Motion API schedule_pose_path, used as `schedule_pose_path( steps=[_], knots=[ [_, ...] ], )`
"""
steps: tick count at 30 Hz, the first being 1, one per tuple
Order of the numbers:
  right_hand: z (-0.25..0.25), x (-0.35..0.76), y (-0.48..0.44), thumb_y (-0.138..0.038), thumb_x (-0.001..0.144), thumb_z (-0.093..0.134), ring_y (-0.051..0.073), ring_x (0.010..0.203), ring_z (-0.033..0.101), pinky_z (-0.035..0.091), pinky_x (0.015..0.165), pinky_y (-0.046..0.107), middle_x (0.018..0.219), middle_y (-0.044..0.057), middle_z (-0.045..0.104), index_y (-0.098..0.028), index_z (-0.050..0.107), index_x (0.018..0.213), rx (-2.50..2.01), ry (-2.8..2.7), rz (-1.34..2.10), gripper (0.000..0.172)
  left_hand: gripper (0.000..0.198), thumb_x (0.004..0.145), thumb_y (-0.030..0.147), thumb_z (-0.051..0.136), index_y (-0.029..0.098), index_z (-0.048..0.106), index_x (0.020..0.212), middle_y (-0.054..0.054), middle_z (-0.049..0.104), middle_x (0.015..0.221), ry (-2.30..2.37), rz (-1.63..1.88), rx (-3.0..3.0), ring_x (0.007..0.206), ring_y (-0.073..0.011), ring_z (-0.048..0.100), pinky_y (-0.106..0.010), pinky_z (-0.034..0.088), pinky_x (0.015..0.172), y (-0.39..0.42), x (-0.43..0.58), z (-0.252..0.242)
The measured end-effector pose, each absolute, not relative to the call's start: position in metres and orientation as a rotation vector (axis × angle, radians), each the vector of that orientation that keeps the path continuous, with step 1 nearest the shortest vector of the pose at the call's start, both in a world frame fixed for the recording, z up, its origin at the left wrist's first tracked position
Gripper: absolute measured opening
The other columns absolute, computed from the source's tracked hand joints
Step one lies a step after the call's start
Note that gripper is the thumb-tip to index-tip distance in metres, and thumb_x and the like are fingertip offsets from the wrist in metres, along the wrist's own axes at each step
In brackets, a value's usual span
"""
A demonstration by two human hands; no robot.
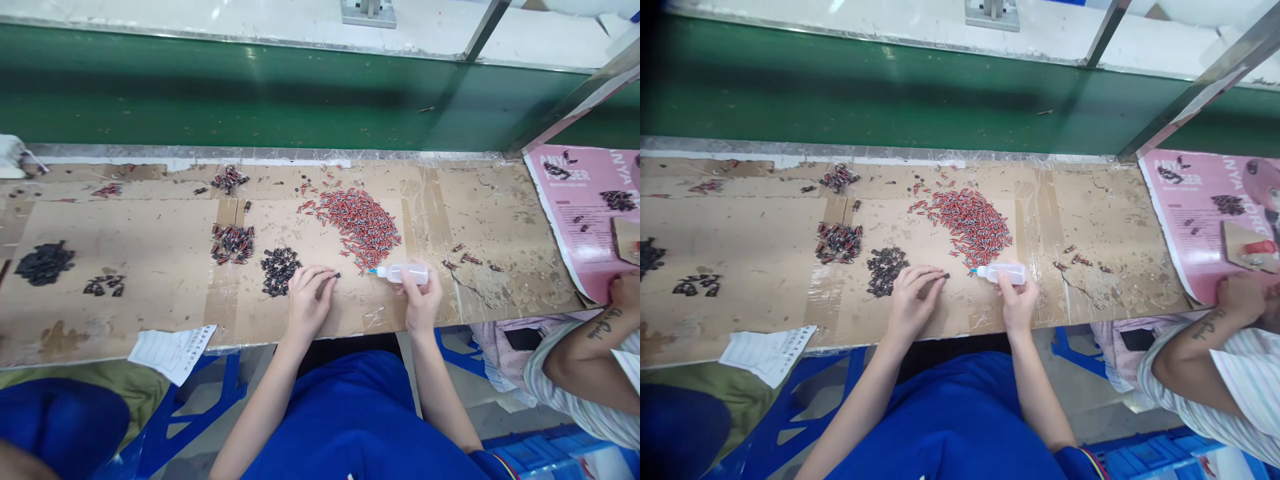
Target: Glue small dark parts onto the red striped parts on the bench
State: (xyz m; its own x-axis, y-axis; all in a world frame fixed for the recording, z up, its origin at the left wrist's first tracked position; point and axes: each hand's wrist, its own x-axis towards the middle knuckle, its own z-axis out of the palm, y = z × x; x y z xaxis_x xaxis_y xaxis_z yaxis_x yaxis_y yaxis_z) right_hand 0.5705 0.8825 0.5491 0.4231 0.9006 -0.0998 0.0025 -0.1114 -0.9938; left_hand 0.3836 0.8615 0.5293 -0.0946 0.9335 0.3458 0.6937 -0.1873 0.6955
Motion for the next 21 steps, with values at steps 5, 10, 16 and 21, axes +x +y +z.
schedule_pose_path(
  steps=[5, 10, 16, 21],
  knots=[
    [0.559, 0.617, 0.878, -0.051, 0.068, 0.072, 0.017, 0.062, 0.061, 0.049, 0.057, 0.03, 0.076, 0.002, 0.065, -0.018, 0.058, 0.087, -1.702, -1.042, 0.659, 0.04, 0.008, 0.088, 0.022, 0.059, 0.021, 0.067, 0.086, -0.005, 0.073, 0.091, 1.753, 1.188, 1.835, 0.091, -0.0196, 0.062, -0.037, 0.047, 0.086, 0.862, 0.381, 0.528],
    [0.567, 0.622, 0.879, -0.048, 0.071, 0.073, 0.029, 0.098, 0.057, 0.044, 0.089, 0.048, 0.1, 0.012, 0.063, -0.017, 0.066, 0.098, -1.855, -1.459, 0.025, 0.041, 0.008, 0.088, 0.022, 0.06, 0.021, 0.067, 0.086, -0.004, 0.072, 0.086, 1.761, 1.238, 1.787, 0.088, -0.019, 0.063, -0.035, 0.048, 0.084, 0.861, 0.381, 0.527],
    [0.558, 0.56, 0.878, -0.041, 0.079, 0.072, 0.026, 0.093, 0.048, 0.039, 0.085, 0.044, 0.087, 0.008, 0.06, -0.022, 0.072, 0.073, -1.709, -1.717, -0.048, 0.02, 0.009, 0.089, 0.022, 0.059, 0.019, 0.067, 0.089, -0.004, 0.071, 0.086, 1.746, 1.296, 1.744, 0.086, -0.0176, 0.064, -0.033, 0.05, 0.082, 0.86, 0.381, 0.527],
    [0.544, 0.538, 0.879, -0.036, 0.081, 0.072, 0.028, 0.095, 0.046, 0.036, 0.08, 0.042, 0.089, 0.009, 0.061, -0.021, 0.073, 0.075, -1.718, -1.805, 0.105, 0.016, 0.012, 0.091, 0.022, 0.057, 0.019, 0.069, 0.093, -0.005, 0.073, 0.089, 1.693, 1.289, 1.783, 0.086, -0.0175, 0.064, -0.033, 0.051, 0.082, 0.86, 0.379, 0.527]
  ],
)
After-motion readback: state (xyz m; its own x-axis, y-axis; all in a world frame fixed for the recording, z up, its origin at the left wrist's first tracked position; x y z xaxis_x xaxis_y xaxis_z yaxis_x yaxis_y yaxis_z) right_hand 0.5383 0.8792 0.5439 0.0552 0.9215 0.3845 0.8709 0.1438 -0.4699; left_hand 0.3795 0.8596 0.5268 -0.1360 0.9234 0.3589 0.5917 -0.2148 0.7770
